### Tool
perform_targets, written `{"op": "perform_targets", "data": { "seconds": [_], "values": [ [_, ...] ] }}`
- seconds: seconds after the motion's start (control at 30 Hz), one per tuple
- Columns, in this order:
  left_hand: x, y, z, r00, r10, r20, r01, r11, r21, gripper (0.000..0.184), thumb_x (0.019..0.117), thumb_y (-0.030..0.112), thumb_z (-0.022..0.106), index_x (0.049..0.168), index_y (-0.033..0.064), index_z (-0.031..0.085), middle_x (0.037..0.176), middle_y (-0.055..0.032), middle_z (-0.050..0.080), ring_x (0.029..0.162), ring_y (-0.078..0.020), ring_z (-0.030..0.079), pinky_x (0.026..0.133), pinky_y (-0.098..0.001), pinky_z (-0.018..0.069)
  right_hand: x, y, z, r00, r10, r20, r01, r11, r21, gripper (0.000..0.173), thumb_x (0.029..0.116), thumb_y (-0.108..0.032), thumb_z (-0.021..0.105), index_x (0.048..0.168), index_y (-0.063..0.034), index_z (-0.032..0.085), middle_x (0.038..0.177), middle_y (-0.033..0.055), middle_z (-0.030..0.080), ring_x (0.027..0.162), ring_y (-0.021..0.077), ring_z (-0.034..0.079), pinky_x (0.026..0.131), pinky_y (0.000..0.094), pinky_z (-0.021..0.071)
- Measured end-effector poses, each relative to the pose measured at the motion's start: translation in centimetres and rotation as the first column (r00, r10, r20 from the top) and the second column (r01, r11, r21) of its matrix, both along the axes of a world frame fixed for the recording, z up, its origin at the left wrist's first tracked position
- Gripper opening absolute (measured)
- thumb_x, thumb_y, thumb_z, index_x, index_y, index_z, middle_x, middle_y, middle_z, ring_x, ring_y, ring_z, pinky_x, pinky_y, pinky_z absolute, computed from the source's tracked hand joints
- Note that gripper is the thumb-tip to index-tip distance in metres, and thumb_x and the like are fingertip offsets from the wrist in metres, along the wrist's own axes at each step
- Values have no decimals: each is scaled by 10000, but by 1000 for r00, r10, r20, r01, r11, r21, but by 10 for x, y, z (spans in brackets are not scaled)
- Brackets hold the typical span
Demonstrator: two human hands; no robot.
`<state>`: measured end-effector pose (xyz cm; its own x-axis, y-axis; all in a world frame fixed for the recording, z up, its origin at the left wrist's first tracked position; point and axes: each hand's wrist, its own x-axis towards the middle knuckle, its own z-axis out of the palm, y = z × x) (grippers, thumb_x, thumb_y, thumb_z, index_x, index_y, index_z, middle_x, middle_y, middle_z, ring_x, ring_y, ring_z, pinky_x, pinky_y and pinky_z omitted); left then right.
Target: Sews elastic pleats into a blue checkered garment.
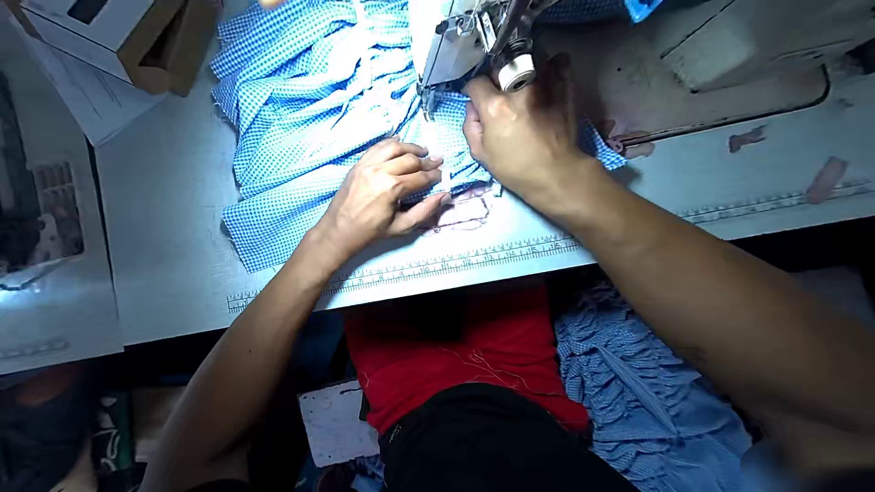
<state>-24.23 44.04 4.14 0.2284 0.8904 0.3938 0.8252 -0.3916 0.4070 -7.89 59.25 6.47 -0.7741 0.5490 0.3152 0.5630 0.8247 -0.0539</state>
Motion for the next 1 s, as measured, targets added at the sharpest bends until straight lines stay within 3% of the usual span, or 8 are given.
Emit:
{"op": "perform_targets", "data": {
  "seconds": [0.1,0.17,0.27,0.37,0.53,0.67,0.83,1.0],
  "values": [
    [-2,6,1,999,32,1,-32,999,9,363,1014,420,613,1103,120,797,1165,-45,761,1236,-226,642,1117,-408,447,8,-15,3,996,58,-65,-61,997,-48,313,1078,-236,440,1196,-85,688,1173,208,691,1154,433,628,917,573,488],
    [6,8,3,991,132,13,-132,991,-3,357,1011,434,611,1066,141,808,1101,-28,769,1166,-205,668,1047,-388,494,16,-25,-2,987,137,-87,-150,976,-157,327,1086,-300,459,1148,-94,706,1148,146,684,1119,376,609,911,512,481],
    [23,12,9,959,282,-1,-281,958,-56,247,996,334,634,1001,154,804,947,-35,741,986,-213,675,882,-374,528,22,-25,-7,986,132,-104,-153,962,-226,279,1049,-201,490,1160,-95,724,1175,114,700,1116,351,618,933,470,497],
    [36,7,12,964,266,25,-265,964,-39,184,961,233,650,945,106,782,834,-62,673,867,-232,654,778,-378,526,21,-19,-6,986,137,-95,-155,961,-231,275,1034,-185,493,1156,-92,721,1154,116,696,1117,345,617,932,462,498],
    [70,-38,3,976,82,204,-87,996,16,96,903,132,719,889,44,752,917,-77,737,963,-219,721,1055,-463,537,24,-13,-10,984,153,-96,-171,961,-219,298,1042,-227,492,1191,-105,719,1231,115,688,1155,335,622,974,459,499],
    [84,-54,7,989,43,138,-42,999,-11,101,917,97,683,856,60,755,896,-63,718,969,-220,701,1088,-469,500,25,-12,-10,983,163,-84,-177,964,-199,301,1047,-222,475,1182,-96,713,1207,121,684,1132,337,618,947,447,497],
    [74,-50,7,987,118,113,-116,993,-25,94,920,142,705,909,82,776,919,-52,725,1007,-218,702,1098,-479,491,21,-11,-11,983,169,-70,-179,969,-170,321,1063,-206,460,1225,-94,713,1234,124,687,1142,342,620,959,433,501],
    [60,-35,5,977,187,107,-183,982,-45,123,923,192,704,938,117,800,922,-47,695,1025,-233,634,959,-421,487,11,-4,-12,985,165,-49,-171,975,-145,329,1066,-185,443,1245,-97,705,1259,147,685,1148,383,633,949,493,512]
  ]
}}
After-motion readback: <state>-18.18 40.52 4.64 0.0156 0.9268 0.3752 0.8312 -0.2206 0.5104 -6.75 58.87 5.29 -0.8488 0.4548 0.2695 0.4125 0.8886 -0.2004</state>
